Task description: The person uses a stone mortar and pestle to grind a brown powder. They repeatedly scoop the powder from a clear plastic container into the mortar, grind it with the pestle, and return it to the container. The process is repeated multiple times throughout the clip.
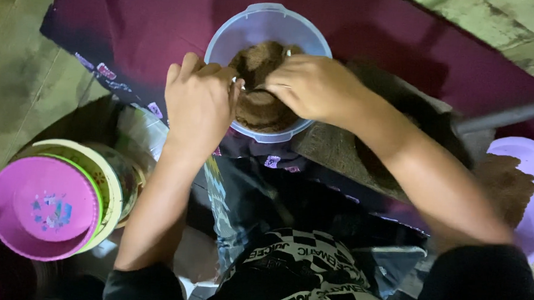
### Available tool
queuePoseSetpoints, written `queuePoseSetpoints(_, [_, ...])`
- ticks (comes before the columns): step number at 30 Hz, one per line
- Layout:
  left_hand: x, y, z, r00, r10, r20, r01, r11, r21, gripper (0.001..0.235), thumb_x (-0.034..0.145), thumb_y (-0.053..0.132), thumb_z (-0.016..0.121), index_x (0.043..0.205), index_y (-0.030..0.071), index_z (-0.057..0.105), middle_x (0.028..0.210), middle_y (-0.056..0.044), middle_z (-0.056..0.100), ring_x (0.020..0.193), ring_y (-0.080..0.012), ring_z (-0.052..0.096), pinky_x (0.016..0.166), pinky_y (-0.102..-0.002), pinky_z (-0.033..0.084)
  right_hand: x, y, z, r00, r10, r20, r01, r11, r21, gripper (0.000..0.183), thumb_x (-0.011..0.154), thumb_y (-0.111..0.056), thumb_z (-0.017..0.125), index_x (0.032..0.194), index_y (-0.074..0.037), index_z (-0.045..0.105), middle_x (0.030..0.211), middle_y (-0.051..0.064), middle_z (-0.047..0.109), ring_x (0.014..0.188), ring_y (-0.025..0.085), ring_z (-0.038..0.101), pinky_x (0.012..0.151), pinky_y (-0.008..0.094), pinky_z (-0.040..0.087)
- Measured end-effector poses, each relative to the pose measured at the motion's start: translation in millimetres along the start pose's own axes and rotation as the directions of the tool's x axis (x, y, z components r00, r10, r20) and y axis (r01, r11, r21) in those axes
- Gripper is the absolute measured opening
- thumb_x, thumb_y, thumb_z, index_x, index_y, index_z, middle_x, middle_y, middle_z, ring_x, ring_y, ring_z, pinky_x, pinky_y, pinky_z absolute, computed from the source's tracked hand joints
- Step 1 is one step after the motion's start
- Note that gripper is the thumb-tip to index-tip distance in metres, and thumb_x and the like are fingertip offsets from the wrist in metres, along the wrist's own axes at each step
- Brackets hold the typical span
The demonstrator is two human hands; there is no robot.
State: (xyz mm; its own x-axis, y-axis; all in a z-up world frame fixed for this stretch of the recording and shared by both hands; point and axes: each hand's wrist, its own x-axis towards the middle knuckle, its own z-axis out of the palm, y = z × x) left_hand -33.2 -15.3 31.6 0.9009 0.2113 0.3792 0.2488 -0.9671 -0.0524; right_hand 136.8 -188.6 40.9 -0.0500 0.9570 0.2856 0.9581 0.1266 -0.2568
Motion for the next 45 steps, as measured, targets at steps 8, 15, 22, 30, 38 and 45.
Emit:
queuePoseSetpoints(8, [0.7, 5.2, 4.0, 0.999, 0.018, 0.032, -0.014, 0.992, -0.126, 0.014, 0.077, 0.035, 0.082, 0.075, 0.023, 0.076, 0.062, -0.004, 0.067, 0.083, -0.0281, 0.063, 0.076, -0.042, 0.041, -14.8, -9.4, 5.5, 0.994, 0.066, -0.082, -0.070, 0.996, -0.056, 0.023, 0.091, -0.014, 0.063, 0.069, -0.011, 0.057, 0.059, 0.009, 0.061, 0.060, 0.033, 0.063, 0.052, 0.044, 0.051])
queuePoseSetpoints(15, [-5.6, 5.6, 2.1, 0.998, -0.005, -0.069, -0.003, 0.993, -0.116, 0.020, 0.086, 0.036, 0.078, 0.073, 0.022, 0.074, 0.064, 0.001, 0.064, 0.087, -0.0235, 0.059, 0.074, -0.038, 0.040, -9.8, -38.4, -11.5, 0.995, 0.098, -0.027, -0.095, 0.991, 0.098, 0.023, 0.098, -0.004, 0.052, 0.080, -0.009, 0.063, 0.065, 0.008, 0.064, 0.065, 0.026, 0.066, 0.060, 0.033, 0.054])
queuePoseSetpoints(22, [11.4, -4.2, -16.9, 0.988, -0.065, -0.137, 0.059, 0.997, -0.045, 0.024, 0.094, 0.033, 0.074, 0.076, 0.018, 0.076, 0.077, 0.000, 0.068, 0.088, -0.0237, 0.052, 0.073, -0.038, 0.036, -13.2, 10.7, -1.1, 0.989, 0.051, -0.142, -0.105, 0.909, -0.403, 0.018, 0.099, -0.010, 0.057, 0.082, -0.008, 0.059, 0.066, 0.008, 0.058, 0.063, 0.025, 0.062, 0.057, 0.034, 0.052])
queuePoseSetpoints(30, [3.7, 7.1, -20.3, 0.993, -0.087, -0.079, 0.069, 0.976, -0.205, 0.024, 0.086, 0.034, 0.074, 0.071, 0.016, 0.074, 0.078, -0.001, 0.064, 0.088, -0.0254, 0.050, 0.076, -0.043, 0.034, -2.3, -43.0, -17.9, 0.993, 0.109, -0.047, -0.111, 0.993, -0.041, 0.020, 0.099, -0.010, 0.053, 0.081, -0.008, 0.060, 0.064, 0.009, 0.062, 0.066, 0.029, 0.066, 0.060, 0.036, 0.053])
queuePoseSetpoints(38, [5.0, -5.1, -3.8, 0.998, -0.033, -0.044, 0.025, 0.986, -0.166, 0.025, 0.092, 0.038, 0.069, 0.078, 0.018, 0.075, 0.083, 0.001, 0.062, 0.089, -0.0250, 0.050, 0.076, -0.042, 0.035, -2.4, -3.9, -0.9, 0.996, 0.017, -0.088, -0.019, 1.000, -0.022, 0.022, 0.106, -0.010, 0.051, 0.096, -0.004, 0.070, 0.080, 0.015, 0.069, 0.078, 0.036, 0.068, 0.067, 0.045, 0.057])
queuePoseSetpoints(45, [5.6, -1.6, 16.1, 0.997, -0.079, 0.013, 0.079, 0.997, -0.008, 0.020, 0.084, 0.033, 0.071, 0.075, 0.017, 0.078, 0.087, -0.002, 0.064, 0.091, -0.0260, 0.050, 0.074, -0.043, 0.036, -2.2, 10.1, 39.4, 0.993, -0.007, -0.120, 0.001, 0.999, -0.053, 0.019, 0.103, -0.018, 0.055, 0.091, -0.012, 0.069, 0.073, 0.009, 0.063, 0.073, 0.030, 0.065, 0.064, 0.043, 0.055])
